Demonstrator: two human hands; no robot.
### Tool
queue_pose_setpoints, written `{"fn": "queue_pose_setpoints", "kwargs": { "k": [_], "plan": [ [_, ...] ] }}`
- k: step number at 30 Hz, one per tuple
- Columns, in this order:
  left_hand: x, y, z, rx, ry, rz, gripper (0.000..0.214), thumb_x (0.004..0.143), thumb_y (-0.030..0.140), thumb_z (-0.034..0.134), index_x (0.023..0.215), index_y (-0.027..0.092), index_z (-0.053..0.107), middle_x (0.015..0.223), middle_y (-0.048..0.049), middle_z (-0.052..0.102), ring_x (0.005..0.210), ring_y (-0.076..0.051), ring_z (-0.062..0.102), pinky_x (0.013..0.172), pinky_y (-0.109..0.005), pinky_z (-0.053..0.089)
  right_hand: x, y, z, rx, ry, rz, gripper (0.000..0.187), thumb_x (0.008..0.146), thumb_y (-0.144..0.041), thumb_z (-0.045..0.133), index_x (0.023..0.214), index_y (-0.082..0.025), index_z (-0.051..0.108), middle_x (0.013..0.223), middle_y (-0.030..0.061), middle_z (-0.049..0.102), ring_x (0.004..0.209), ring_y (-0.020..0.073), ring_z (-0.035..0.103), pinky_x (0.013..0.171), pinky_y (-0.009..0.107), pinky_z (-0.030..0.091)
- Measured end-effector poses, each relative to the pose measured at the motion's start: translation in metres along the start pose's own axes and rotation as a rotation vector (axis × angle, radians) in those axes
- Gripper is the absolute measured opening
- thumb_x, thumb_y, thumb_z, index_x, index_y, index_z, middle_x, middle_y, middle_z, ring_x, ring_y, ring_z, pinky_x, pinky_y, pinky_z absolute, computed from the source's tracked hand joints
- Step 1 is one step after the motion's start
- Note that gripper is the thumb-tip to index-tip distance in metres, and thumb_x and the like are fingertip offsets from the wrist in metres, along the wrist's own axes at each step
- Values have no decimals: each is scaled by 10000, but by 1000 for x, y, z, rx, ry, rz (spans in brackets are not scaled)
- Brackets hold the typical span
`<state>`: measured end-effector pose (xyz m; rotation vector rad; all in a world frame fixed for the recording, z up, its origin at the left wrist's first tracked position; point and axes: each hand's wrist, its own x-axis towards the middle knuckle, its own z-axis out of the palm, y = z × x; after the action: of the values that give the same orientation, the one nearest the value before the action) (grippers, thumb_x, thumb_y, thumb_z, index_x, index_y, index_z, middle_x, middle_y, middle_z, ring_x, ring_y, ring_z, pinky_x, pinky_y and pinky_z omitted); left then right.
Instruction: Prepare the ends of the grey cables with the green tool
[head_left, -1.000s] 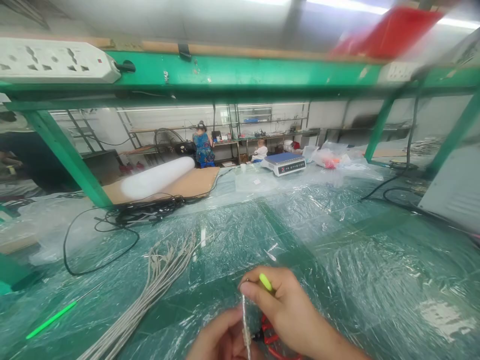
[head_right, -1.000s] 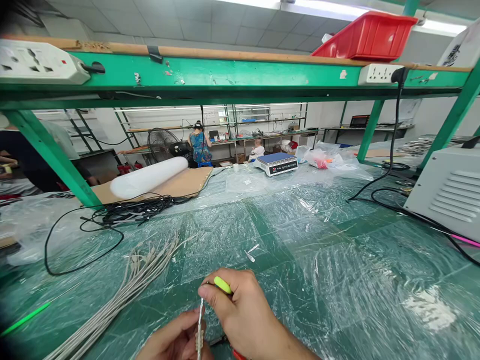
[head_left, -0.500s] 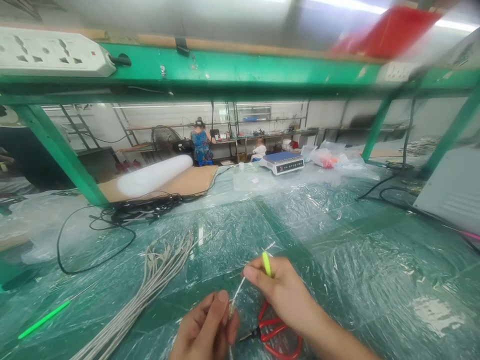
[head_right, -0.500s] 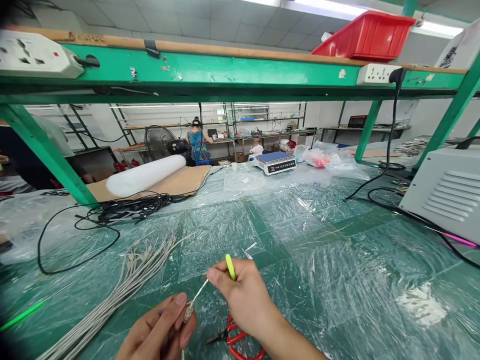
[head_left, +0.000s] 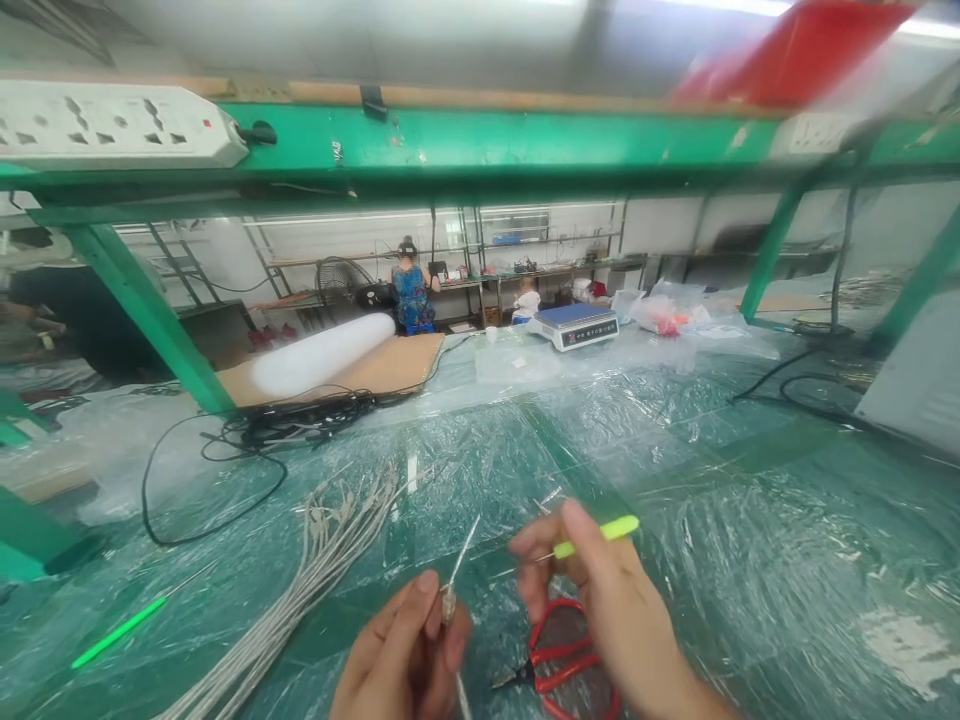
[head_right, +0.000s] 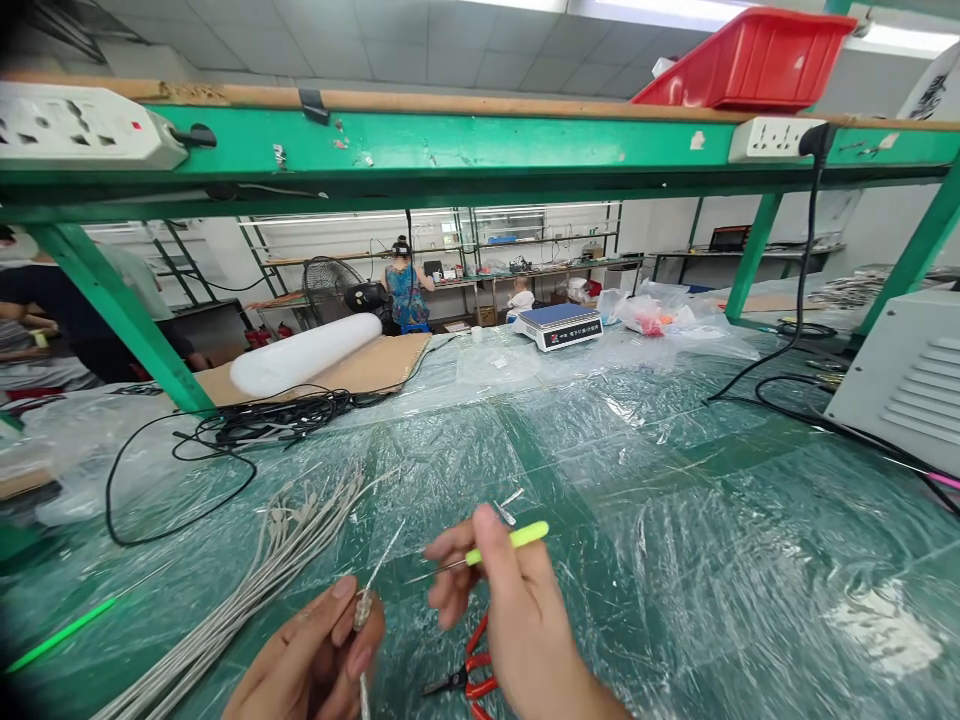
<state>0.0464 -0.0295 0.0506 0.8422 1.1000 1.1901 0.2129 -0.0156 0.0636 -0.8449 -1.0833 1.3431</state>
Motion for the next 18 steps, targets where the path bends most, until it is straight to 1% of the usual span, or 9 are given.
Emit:
{"fn": "queue_pose_setpoints", "kwargs": {
  "k": [3,6,8,11,14,18],
  "plan": [
    [1,0,0,-26,30,-3,413,794,559,547,597,205,470,485,52,542,302,-15,169,359,-213,137,-3,6,9,26,-85,-48,379,913,-454,487,831,-126,659,703,86,695,616,168,633,574,265,482],
    [2,-1,-2,-58,25,-35,423,787,568,553,589,200,488,450,65,513,301,-19,171,359,-210,158,-4,10,13,-39,-103,-87,237,860,-354,611,766,-138,638,653,54,679,608,152,631,596,250,501],
    [3,-1,-3,-109,-13,-73,432,766,557,590,560,186,508,434,69,500,295,-14,170,349,-201,148,-4,9,13,-68,-109,-93,207,865,-322,607,763,-145,636,665,47,678,632,153,642,619,249,513],
    [4,-3,-5,-215,-92,-140,446,734,533,643,511,167,520,422,71,496,281,2,150,329,-189,121,-4,9,12,-87,-117,-120,208,896,-313,557,830,-144,659,736,71,704,683,169,671,631,255,529],
    [5,-4,-7,-300,-124,-181,445,764,520,619,508,168,528,414,75,482,282,-3,137,315,-182,121,-4,10,12,-98,-107,-176,213,901,-303,546,852,-145,680,744,82,719,690,176,683,623,252,535],
    [6,-5,-8,-362,-138,-202,417,795,493,594,530,178,532,414,84,446,298,-11,117,309,-171,133,-4,11,12,-105,-92,-212,206,902,-290,544,845,-153,687,753,80,725,692,176,681,633,258,538]
  ]
}}
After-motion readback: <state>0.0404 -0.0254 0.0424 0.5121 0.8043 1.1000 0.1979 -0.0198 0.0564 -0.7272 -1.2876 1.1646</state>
